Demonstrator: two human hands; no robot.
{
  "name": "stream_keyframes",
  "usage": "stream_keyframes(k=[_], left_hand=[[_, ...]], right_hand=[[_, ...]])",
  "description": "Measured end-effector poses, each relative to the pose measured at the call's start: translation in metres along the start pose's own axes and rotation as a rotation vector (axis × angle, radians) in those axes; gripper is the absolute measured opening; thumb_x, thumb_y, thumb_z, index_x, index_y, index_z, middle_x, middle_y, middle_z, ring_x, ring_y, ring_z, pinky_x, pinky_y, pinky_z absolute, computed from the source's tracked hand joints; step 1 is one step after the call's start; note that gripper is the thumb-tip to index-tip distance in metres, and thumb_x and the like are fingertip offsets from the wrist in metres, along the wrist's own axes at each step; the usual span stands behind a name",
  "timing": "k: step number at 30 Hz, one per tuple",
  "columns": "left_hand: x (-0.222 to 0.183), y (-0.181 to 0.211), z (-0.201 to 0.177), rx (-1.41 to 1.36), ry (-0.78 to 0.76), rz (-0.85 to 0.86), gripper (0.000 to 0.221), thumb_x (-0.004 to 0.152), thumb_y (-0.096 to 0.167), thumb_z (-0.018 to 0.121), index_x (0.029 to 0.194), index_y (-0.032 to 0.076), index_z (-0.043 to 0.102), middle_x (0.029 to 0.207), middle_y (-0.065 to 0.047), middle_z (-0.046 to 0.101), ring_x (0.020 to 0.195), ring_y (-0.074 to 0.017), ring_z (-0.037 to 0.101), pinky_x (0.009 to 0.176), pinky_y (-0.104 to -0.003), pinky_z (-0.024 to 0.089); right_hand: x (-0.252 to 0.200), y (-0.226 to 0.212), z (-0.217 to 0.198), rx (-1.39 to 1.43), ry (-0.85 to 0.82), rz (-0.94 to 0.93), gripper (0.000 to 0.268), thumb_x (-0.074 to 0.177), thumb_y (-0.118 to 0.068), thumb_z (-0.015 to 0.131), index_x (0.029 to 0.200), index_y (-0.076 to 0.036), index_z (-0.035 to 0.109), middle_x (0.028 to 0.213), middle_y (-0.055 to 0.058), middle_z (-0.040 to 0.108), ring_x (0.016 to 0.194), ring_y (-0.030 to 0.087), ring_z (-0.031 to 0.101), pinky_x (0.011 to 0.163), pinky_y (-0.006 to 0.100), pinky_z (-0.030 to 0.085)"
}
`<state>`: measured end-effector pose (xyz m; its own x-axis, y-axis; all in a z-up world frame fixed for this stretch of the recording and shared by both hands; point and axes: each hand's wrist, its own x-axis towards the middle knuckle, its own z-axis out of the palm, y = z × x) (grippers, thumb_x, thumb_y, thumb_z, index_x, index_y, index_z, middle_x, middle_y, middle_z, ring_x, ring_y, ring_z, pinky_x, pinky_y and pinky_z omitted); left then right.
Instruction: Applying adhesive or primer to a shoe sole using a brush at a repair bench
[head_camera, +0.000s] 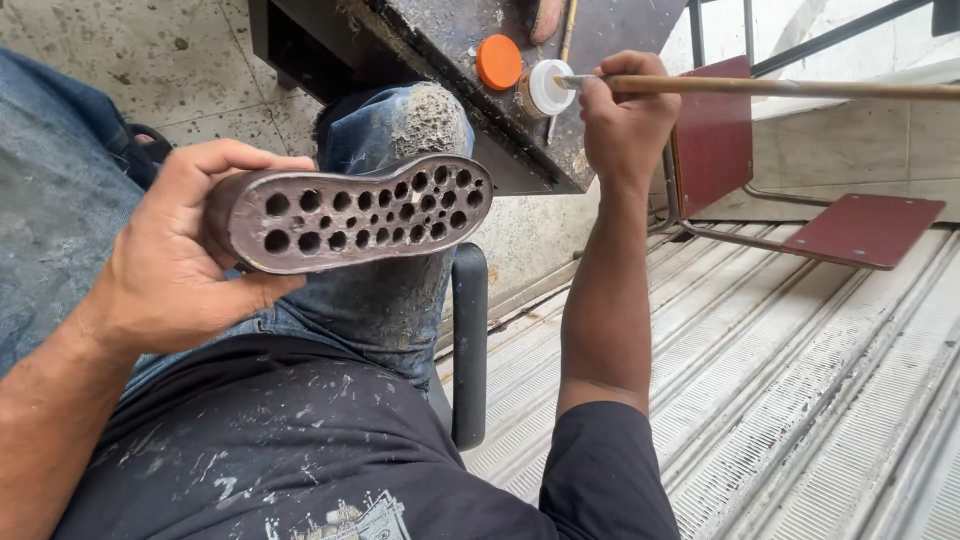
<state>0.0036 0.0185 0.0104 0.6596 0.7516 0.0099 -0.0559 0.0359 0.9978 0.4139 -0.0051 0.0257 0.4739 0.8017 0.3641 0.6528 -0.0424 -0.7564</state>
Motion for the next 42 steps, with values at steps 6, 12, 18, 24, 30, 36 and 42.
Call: stream_keyframes(k=[6,12,18,24,30,36,42], left_hand=[[-0.001,-0.021,0.000,-0.045,0.063,0.112,0.085,0.068,-0.010,0.078,0.140,0.000,0.033,0.149,-0.024,0.053,0.133,-0.0266,0.057,0.108,-0.036,0.052],[-0.001,-0.027,0.002,-0.148,0.091,0.085,0.091,0.067,-0.016,0.071,0.145,0.003,0.029,0.153,-0.026,0.049,0.141,-0.0302,0.052,0.117,-0.041,0.046],[0.001,-0.028,0.004,-0.168,0.111,0.089,0.090,0.069,-0.015,0.072,0.145,0.004,0.027,0.151,-0.026,0.049,0.140,-0.0308,0.052,0.117,-0.042,0.047],[0.008,-0.032,0.008,-0.162,0.169,0.106,0.088,0.071,-0.010,0.077,0.144,0.007,0.031,0.151,-0.023,0.051,0.137,-0.0263,0.054,0.118,-0.038,0.045],[0.005,-0.035,0.011,-0.230,0.129,0.198,0.085,0.078,-0.010,0.083,0.146,0.007,0.036,0.142,-0.015,0.054,0.130,-0.0208,0.057,0.116,-0.033,0.045],[0.010,-0.031,0.014,-0.291,0.067,0.177,0.085,0.083,0.000,0.085,0.148,0.012,0.033,0.137,-0.010,0.056,0.122,-0.0159,0.059,0.110,-0.031,0.052],[0.009,-0.027,0.014,-0.286,0.066,0.190,0.080,0.083,-0.003,0.084,0.146,0.012,0.037,0.147,-0.010,0.051,0.129,-0.0161,0.054,0.107,-0.029,0.054]], right_hand=[[0.005,0.026,0.004,-0.196,0.010,0.005,0.013,0.082,-0.005,0.076,0.087,-0.014,0.067,0.074,0.000,0.068,0.064,0.009,0.061,0.060,0.025,0.055],[0.001,0.023,-0.003,0.123,0.056,0.195,0.013,0.082,0.004,0.072,0.088,-0.005,0.065,0.069,0.011,0.069,0.055,0.015,0.066,0.050,0.025,0.060],[-0.008,0.055,-0.002,0.764,0.349,0.614,0.013,0.093,0.009,0.059,0.096,-0.004,0.059,0.089,0.025,0.073,0.066,0.033,0.074,0.049,0.035,0.065],[-0.020,0.093,0.021,0.941,0.538,0.586,0.032,0.084,-0.018,0.081,0.078,-0.018,0.051,0.057,0.001,0.043,0.045,0.011,0.047,0.036,0.025,0.036],[-0.074,-0.048,0.026,1.191,0.074,0.077,0.018,0.104,-0.025,0.057,0.092,-0.012,0.059,0.100,0.016,0.071,0.056,0.025,0.055,0.046,0.043,0.047],[-0.107,-0.132,0.076,0.991,-0.366,-0.155,0.024,0.084,0.008,0.071,0.103,-0.005,0.064,0.108,0.023,0.064,0.092,0.027,0.068,0.075,0.034,0.070],[-0.106,-0.140,0.094,0.610,-0.286,-0.255,0.019,0.088,-0.004,0.076,0.098,-0.011,0.061,0.104,0.016,0.072,0.096,0.025,0.069,0.091,0.037,0.058]])
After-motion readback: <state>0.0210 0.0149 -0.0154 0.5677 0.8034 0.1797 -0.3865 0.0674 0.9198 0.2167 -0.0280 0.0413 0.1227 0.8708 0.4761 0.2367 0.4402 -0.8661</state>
